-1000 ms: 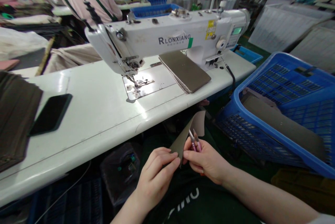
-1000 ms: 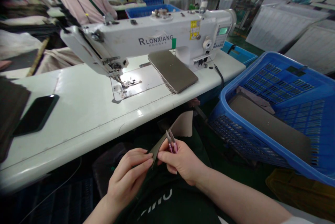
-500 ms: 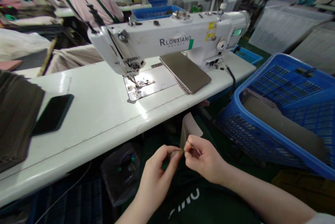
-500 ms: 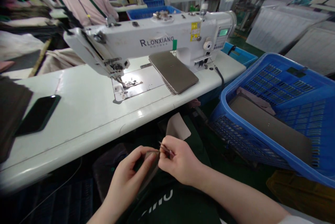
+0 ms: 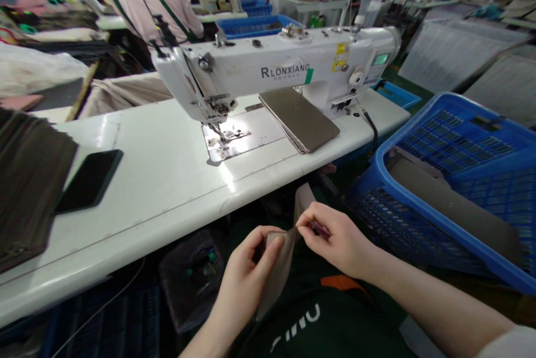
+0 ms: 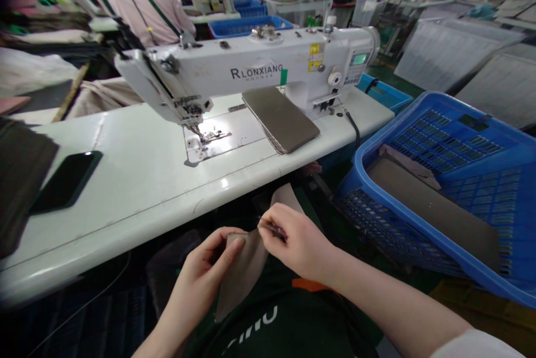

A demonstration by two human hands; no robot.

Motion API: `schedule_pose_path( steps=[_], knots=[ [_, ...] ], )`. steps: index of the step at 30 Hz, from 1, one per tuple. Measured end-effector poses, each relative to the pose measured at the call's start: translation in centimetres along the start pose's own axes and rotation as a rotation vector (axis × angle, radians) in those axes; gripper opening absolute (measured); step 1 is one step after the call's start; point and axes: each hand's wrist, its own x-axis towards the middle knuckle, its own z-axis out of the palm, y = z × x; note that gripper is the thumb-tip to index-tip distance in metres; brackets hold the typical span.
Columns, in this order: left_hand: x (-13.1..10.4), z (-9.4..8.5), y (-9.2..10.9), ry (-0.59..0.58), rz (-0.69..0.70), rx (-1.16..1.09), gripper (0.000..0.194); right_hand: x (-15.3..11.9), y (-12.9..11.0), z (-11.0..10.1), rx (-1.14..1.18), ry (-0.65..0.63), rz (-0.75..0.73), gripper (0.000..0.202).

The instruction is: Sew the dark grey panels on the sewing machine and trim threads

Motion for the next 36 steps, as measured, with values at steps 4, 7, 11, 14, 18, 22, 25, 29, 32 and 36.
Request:
schedule_pose_path(
  steps=[4,7,11,14,18,22,25,29,32,36],
  knots=[
    [-0.4,-0.1,-0.5,0.065,0.139,0.164,0.014,-0.4,0.2,1.4,0.59,-0.085,0.409,0.018],
    [-0.5,0.1,-1.1,0.081,0.271,0.258,0.013,-0.6,0.7,2.6,0.893,-0.124,0.514,0.021],
    [-0.3,0.2,-1.9,0.09,0.441,0.336,0.022,-0.8,0.9,3.4,1.025,-0.076,0.527,0.02],
    [-0.2,0.2,-2.3,0.097,0.577,0.416,0.029,-0.8,0.8,3.8,1.063,-0.05,0.535,0.016],
    [-0.3,0.1,-2.8,0.065,0.774,0.549,0.043,-1.0,1.1,4.5,1.118,0.001,0.531,0.012],
    [-0.5,0.3,-3.5,0.023,0.841,0.595,0.045,-2.4,2.0,4.7,1.085,0.0,0.48,0.011],
    [-0.6,0.4,-4.3,0.027,0.875,0.609,0.045,-3.9,2.9,4.2,0.945,-0.006,0.394,0.011],
    [-0.4,0.3,-5.1,0.045,0.963,0.595,0.044,-5.0,3.3,3.5,0.689,0.02,0.149,0.012],
    [-0.2,0.0,-5.2,0.051,1.002,0.603,0.045,-5.0,3.4,3.3,0.575,0.056,-0.029,0.017],
    [-0.1,-0.4,-5.1,0.071,1.032,0.622,0.045,-4.9,3.6,3.4,0.547,0.06,-0.083,0.018]
  ],
)
